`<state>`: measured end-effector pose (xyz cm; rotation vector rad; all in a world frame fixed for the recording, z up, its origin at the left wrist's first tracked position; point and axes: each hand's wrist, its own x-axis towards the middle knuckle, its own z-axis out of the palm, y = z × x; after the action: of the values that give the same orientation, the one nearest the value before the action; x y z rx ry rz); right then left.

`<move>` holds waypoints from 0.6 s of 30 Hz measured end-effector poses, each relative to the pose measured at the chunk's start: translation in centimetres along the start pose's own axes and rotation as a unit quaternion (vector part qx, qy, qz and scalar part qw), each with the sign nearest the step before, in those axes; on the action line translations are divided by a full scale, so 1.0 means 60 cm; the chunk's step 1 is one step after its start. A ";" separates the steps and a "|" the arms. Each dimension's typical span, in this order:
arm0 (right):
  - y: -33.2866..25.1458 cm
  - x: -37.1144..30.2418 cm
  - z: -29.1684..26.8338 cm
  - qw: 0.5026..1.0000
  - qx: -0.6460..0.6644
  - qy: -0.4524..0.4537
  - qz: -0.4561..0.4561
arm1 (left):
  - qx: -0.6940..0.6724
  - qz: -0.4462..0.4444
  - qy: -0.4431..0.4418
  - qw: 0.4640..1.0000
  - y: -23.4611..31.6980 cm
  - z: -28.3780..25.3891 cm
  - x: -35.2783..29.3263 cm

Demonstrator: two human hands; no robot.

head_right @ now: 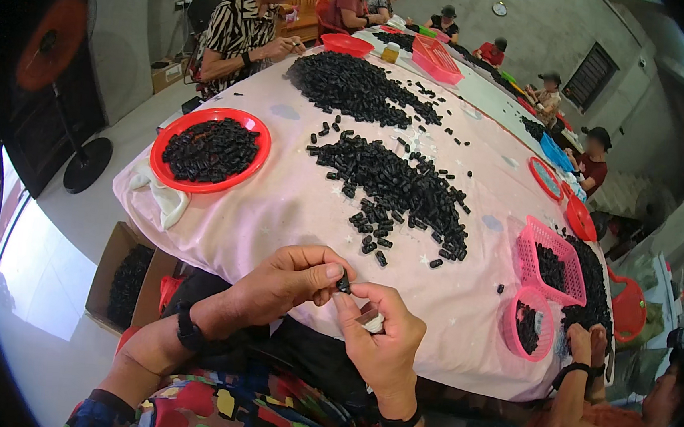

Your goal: Assembling small black plastic shoe components at a production table.

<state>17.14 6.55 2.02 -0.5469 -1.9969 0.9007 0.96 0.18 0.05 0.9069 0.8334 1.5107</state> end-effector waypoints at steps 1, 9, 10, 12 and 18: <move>0.003 -0.001 0.002 1.000 -0.002 0.009 -0.008 | -0.003 -0.011 -0.004 1.000 -0.001 -0.001 0.001; 0.008 0.006 0.003 0.996 -0.047 -0.009 -0.075 | -0.013 -0.034 -0.010 0.999 -0.012 -0.006 0.006; 0.010 0.005 0.003 0.994 -0.064 0.005 -0.087 | -0.032 -0.034 -0.018 0.999 -0.014 -0.006 0.007; 0.012 0.006 0.002 0.992 -0.078 0.019 -0.099 | -0.051 -0.033 -0.023 0.998 -0.014 -0.005 0.008; 0.023 0.004 -0.001 0.988 -0.097 0.029 -0.112 | -0.076 -0.043 -0.047 0.995 -0.020 -0.007 0.011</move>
<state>17.09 7.60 1.13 -0.4394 -2.0560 0.5508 1.05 0.98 -1.15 0.8131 0.6716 1.4245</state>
